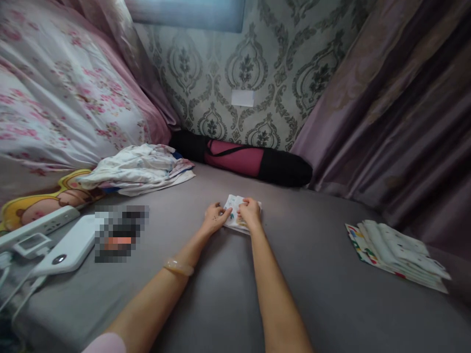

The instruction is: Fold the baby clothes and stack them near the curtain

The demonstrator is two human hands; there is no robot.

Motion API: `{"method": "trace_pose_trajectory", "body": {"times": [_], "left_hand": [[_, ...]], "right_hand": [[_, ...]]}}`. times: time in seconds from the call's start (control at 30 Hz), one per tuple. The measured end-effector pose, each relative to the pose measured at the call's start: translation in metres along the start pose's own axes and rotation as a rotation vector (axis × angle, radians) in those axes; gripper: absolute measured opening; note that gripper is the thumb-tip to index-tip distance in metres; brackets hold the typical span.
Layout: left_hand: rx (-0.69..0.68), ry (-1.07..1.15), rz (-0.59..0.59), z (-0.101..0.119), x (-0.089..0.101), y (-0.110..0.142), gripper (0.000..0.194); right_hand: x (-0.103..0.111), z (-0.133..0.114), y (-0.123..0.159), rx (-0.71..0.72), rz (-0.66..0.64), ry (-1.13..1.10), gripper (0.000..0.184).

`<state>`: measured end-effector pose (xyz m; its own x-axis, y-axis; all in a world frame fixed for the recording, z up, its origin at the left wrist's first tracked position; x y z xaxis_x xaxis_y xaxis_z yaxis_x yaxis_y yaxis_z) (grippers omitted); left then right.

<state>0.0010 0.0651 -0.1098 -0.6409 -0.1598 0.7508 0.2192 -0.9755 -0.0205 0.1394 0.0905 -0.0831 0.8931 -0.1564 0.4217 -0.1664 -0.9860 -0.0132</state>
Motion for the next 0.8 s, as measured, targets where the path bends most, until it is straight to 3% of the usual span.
{"method": "trace_pose_trajectory", "body": {"times": [0.17, 0.37, 0.5, 0.7, 0.8], "left_hand": [[0.006, -0.028, 0.007, 0.007, -0.007, 0.000, 0.036], [-0.085, 0.070, 0.049, 0.012, -0.008, -0.003, 0.022], [-0.005, 0.089, 0.050, 0.010, -0.002, -0.007, 0.017], [0.106, 0.104, 0.034, 0.003, -0.002, -0.014, 0.021], [0.134, 0.063, 0.039, 0.002, -0.001, -0.014, 0.022]], "right_hand": [[0.025, 0.004, 0.001, -0.012, 0.074, -0.078, 0.021], [0.032, 0.008, 0.005, -0.048, 0.096, -0.100, 0.021], [0.037, 0.008, 0.001, -0.032, 0.100, -0.073, 0.023], [0.048, 0.014, -0.006, 0.015, 0.139, 0.061, 0.027], [0.047, 0.012, -0.007, 0.165, 0.145, 0.285, 0.031]]}}
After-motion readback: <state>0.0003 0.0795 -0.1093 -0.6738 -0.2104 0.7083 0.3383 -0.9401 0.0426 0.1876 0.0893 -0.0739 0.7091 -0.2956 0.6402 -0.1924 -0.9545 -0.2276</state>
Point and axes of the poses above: each hand's wrist, its own y-axis away from the middle knuckle, its own x-axis out of the back of the hand, z = x × y, the point moved 2 cm from there along -y, towards the middle knuckle, and after that the axes turned 9 degrees about x, right-handed, at the moved point
